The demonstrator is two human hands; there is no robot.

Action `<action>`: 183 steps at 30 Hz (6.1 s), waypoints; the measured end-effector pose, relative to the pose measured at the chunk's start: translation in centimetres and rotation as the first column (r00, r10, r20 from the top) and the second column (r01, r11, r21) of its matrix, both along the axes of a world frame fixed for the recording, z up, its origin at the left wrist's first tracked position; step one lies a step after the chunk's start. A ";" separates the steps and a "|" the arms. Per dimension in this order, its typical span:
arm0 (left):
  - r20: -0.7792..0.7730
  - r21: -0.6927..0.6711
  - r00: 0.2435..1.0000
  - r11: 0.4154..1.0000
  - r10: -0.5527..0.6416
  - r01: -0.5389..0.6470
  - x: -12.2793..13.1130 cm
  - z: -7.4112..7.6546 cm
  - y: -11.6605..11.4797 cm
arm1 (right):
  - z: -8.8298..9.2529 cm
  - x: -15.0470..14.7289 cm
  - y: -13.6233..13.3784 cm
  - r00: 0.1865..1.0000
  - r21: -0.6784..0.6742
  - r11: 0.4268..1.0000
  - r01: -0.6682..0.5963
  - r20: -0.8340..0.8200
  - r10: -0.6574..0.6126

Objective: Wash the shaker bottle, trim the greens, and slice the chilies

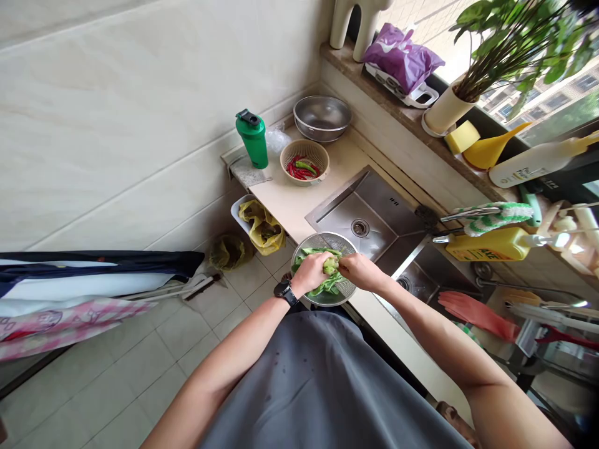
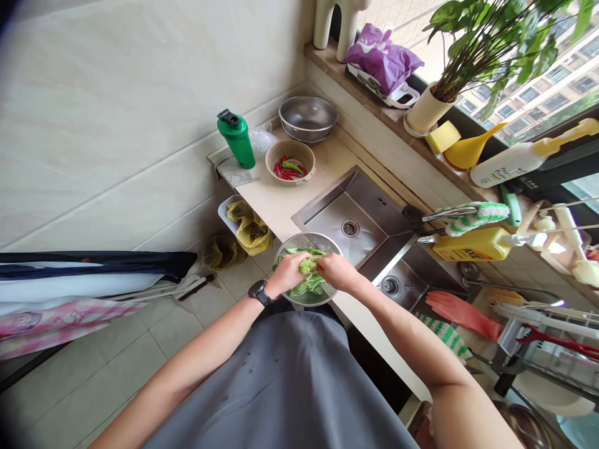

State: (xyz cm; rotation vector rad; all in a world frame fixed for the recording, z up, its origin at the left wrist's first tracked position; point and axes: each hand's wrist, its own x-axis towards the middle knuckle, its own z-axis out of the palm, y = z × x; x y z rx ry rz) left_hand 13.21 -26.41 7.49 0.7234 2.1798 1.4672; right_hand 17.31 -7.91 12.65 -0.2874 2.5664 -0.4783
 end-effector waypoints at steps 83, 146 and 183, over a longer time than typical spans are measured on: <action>0.234 -0.085 0.944 0.972 0.234 -0.220 0.6 -1.0 -1.0 | -6.9 4.0 0.8 0.959 0.158 0.949 0.272 0.037 -0.281; 0.200 -0.036 0.949 0.970 0.243 -0.241 -0.8 0.2 -1.2 | -10.5 -0.3 1.1 0.987 0.254 0.967 0.012 0.151 -0.052; 0.081 -0.172 0.966 0.958 0.245 -0.229 -0.3 -0.7 -1.2 | -11.8 0.6 -0.1 0.862 0.170 0.878 0.447 0.180 -0.473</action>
